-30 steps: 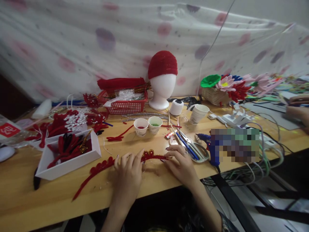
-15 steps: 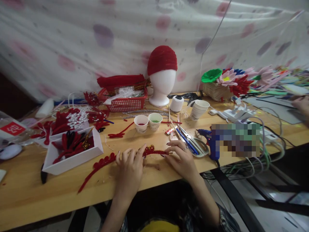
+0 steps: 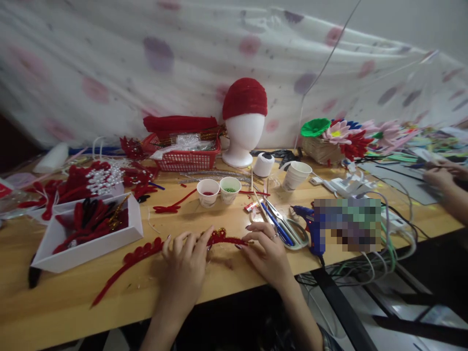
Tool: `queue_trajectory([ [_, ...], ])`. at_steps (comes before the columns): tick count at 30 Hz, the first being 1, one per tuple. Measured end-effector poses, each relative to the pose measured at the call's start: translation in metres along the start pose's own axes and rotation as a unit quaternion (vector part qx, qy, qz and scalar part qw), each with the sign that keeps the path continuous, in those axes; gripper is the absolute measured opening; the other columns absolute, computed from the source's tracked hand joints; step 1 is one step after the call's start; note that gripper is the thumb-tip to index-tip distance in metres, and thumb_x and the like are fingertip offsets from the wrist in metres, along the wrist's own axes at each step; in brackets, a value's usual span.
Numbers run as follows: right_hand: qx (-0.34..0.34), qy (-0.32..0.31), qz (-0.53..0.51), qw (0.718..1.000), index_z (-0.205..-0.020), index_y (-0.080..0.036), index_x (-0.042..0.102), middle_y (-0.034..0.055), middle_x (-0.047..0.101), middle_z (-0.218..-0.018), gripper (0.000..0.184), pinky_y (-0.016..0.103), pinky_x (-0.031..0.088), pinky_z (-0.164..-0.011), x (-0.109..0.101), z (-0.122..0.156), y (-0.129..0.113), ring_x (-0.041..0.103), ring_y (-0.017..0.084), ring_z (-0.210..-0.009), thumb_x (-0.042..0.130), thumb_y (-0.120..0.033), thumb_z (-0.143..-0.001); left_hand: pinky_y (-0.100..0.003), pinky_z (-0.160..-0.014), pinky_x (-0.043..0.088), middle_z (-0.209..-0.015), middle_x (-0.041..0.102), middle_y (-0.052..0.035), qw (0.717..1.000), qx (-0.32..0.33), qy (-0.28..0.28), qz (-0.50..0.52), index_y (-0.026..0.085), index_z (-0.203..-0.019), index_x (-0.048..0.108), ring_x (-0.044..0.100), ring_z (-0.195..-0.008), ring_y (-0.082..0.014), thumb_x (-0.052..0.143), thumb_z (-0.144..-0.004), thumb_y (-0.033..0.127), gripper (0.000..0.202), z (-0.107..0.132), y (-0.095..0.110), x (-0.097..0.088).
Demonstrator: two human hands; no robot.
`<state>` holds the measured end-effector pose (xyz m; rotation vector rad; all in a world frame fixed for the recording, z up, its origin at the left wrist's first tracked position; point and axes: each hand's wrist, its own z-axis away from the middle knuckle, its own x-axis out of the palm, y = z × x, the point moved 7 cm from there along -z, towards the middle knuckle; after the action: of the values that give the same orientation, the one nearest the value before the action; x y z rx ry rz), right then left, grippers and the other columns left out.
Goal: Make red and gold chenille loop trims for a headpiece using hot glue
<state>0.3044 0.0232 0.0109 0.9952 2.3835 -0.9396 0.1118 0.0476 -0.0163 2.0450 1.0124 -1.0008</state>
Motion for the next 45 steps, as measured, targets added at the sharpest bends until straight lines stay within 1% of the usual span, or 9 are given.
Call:
queue_trajectory([
  [6, -0.003, -0.006, 0.007, 1.000, -0.093, -0.024, 0.063, 0.0072, 0.063, -0.101, 0.009, 0.034, 0.058, -0.080, 0.002, 0.001, 0.000, 0.068, 0.021, -0.095, 0.067, -0.016, -0.089, -0.055, -0.105, 0.025, -0.106, 0.073, -0.0087, 1.000, -0.022, 0.012, -0.008, 0.029, -0.137, 0.060, 0.056, -0.105, -0.0297, 0.044, -0.097, 0.010, 0.048, 0.001, 0.001, 0.000],
  [14, -0.003, -0.012, 0.007, 1.000, -0.093, -0.024, 0.063, 0.0073, 0.063, -0.103, 0.011, 0.033, 0.058, -0.080, 0.002, 0.002, 0.000, 0.068, 0.021, -0.096, 0.066, -0.014, -0.089, -0.054, -0.103, 0.029, -0.112, 0.071, -0.0098, 1.000, 0.006, 0.021, -0.013, 0.028, -0.138, 0.058, 0.056, -0.106, -0.0308, 0.050, -0.092, 0.011, 0.050, 0.002, -0.002, 0.002],
  [18, -0.006, -0.013, 0.008, 1.000, -0.092, -0.024, 0.062, 0.0067, 0.063, -0.101, 0.011, 0.034, 0.058, -0.081, 0.003, 0.001, 0.000, 0.067, 0.021, -0.096, 0.066, -0.014, -0.089, -0.051, -0.104, 0.032, -0.126, 0.065, -0.0136, 0.999, 0.014, 0.039, -0.012, 0.023, -0.135, 0.060, 0.054, -0.117, -0.0314, 0.047, -0.094, 0.010, 0.044, -0.001, 0.003, -0.003],
  [21, -0.005, -0.012, 0.008, 1.000, -0.092, -0.024, 0.062, 0.0066, 0.063, -0.100, 0.012, 0.034, 0.058, -0.082, 0.003, 0.000, 0.001, 0.067, 0.021, -0.097, 0.066, -0.013, -0.089, -0.052, -0.104, 0.033, -0.127, 0.066, -0.0145, 0.999, -0.002, 0.050, 0.005, 0.018, -0.136, 0.058, 0.054, -0.118, -0.0320, 0.049, -0.095, 0.012, 0.043, -0.007, 0.010, -0.008],
  [23, -0.006, -0.013, 0.007, 1.000, -0.092, -0.023, 0.063, 0.0066, 0.063, -0.100, 0.012, 0.034, 0.057, -0.082, 0.003, 0.000, 0.000, 0.067, 0.021, -0.097, 0.065, -0.012, -0.089, -0.053, -0.104, 0.032, -0.127, 0.067, -0.0132, 0.998, -0.008, 0.060, 0.027, 0.021, -0.136, 0.058, 0.055, -0.119, -0.0323, 0.054, -0.095, 0.016, 0.041, -0.010, 0.017, -0.010],
  [27, -0.009, -0.015, 0.007, 1.000, -0.091, -0.023, 0.063, 0.0067, 0.064, -0.100, 0.012, 0.033, 0.057, -0.083, 0.003, -0.001, 0.000, 0.067, 0.021, -0.096, 0.065, -0.011, -0.089, -0.059, -0.109, 0.024, -0.125, 0.069, -0.0085, 0.995, -0.001, 0.069, 0.069, 0.030, -0.118, 0.069, 0.054, -0.121, -0.0323, 0.060, -0.094, 0.021, 0.027, -0.014, 0.029, -0.009],
  [32, -0.011, -0.015, 0.008, 1.000, -0.091, -0.023, 0.062, 0.0069, 0.064, -0.099, 0.012, 0.032, 0.057, -0.081, 0.002, -0.001, -0.002, 0.068, 0.020, -0.095, 0.064, -0.011, -0.089, -0.061, -0.112, 0.020, -0.125, 0.068, -0.0078, 0.994, 0.006, 0.065, 0.089, 0.033, -0.106, 0.073, 0.053, -0.123, -0.0315, 0.066, -0.091, 0.018, 0.022, -0.017, 0.036, -0.006],
  [40, -0.017, -0.028, 0.007, 0.999, -0.090, -0.023, 0.063, 0.0079, 0.065, -0.101, 0.009, 0.031, 0.058, -0.079, 0.006, -0.001, -0.002, 0.069, 0.021, -0.095, 0.064, -0.013, -0.090, -0.061, -0.112, 0.019, -0.124, 0.069, -0.0061, 0.994, -0.009, 0.055, 0.097, 0.032, -0.098, 0.072, 0.052, -0.123, -0.0310, 0.064, -0.090, 0.013, 0.022, -0.015, 0.031, -0.004],
  [45, -0.013, -0.034, 0.004, 0.999, -0.090, -0.023, 0.063, 0.0082, 0.065, -0.102, 0.010, 0.033, 0.058, -0.083, 0.007, 0.000, 0.000, 0.068, 0.021, -0.097, 0.064, -0.013, -0.090, -0.061, -0.111, 0.020, -0.125, 0.068, -0.0069, 0.995, -0.001, 0.047, 0.085, 0.032, -0.106, 0.072, 0.051, -0.124, -0.0315, 0.062, -0.090, 0.012, 0.027, -0.013, 0.031, -0.002],
])
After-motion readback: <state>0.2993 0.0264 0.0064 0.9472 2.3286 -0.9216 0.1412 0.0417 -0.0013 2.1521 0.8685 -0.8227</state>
